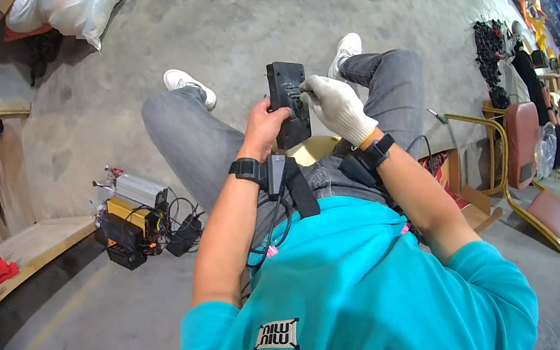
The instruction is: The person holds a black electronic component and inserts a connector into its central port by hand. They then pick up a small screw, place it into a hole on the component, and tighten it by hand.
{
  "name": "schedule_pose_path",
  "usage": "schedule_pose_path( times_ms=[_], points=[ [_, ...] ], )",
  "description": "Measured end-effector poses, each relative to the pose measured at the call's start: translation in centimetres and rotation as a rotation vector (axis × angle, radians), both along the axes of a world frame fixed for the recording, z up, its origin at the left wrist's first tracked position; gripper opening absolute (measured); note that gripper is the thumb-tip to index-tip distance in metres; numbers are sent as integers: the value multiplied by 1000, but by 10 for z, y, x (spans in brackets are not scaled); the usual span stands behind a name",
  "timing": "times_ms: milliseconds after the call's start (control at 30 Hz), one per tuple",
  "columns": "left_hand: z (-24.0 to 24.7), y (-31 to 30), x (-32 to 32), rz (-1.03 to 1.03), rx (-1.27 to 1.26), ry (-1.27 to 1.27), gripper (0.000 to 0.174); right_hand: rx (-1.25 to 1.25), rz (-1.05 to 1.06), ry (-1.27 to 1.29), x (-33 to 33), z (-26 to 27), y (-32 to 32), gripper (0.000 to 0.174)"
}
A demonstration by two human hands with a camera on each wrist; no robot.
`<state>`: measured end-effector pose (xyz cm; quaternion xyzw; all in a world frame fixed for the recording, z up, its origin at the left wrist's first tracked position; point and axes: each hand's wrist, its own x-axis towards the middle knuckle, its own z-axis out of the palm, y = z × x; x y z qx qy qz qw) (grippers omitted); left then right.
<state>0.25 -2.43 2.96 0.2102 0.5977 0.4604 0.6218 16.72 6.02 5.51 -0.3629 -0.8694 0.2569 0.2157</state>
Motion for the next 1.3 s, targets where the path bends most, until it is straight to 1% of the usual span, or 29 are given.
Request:
schedule_pose_path(
  times_ms=[67,100,167,200,267,300,367,500,567,633,733,800,900,967,1000,1067,1100,1167,1300],
  points=[
    [2,-1,2,2,6,-1,29,0,3,-81,0,0,0,14],
    [2,-1,1,7,15,-5,29,1,4,-78,-1,2,-1,14],
    [3,-1,0,-7,13,10,30,-130,-22,-107,-1,9,-2,18],
    [2,-1,0,-22,7,24,30,-128,-24,-105,0,8,-2,18],
    [-4,1,0,-3,34,24,30,-311,-119,-95,0,3,0,20],
    [-5,0,2,17,54,20,30,-312,-120,-94,-1,3,0,20],
    [-8,-2,3,13,47,11,30,-229,-142,63,-3,3,-5,20],
    [-2,1,1,-11,38,-11,28,-159,-99,152,-3,-1,-3,19],
    [1,2,1,-6,32,-7,28,-175,-74,42,-2,0,-2,20],
    [2,0,2,1,21,-6,27,-135,-57,39,-3,1,-2,18],
    [0,0,3,43,83,5,29,-64,-32,25,-2,-1,-2,16],
    [-1,1,0,13,26,-34,33,-33,-20,12,-2,-2,-1,14],
    [-2,0,0,24,31,-65,35,-9,-10,17,-1,-2,-1,13],
    [-5,0,0,20,51,-59,36,23,-27,-75,-3,-1,-2,15],
    [-7,0,0,13,73,-49,38,22,-26,-79,-3,0,-3,15],
    [-12,1,-1,13,79,-41,40,-262,-131,10,-3,3,-5,25],
    [-14,1,-1,11,86,-28,42,-262,-131,10,-3,9,-5,25],
    [-18,2,-1,-2,88,-9,44,-749,-245,-14,-5,22,-4,32],
    [-15,2,0,12,62,10,46,-720,-253,12,-4,3,-6,32]
  ],
)
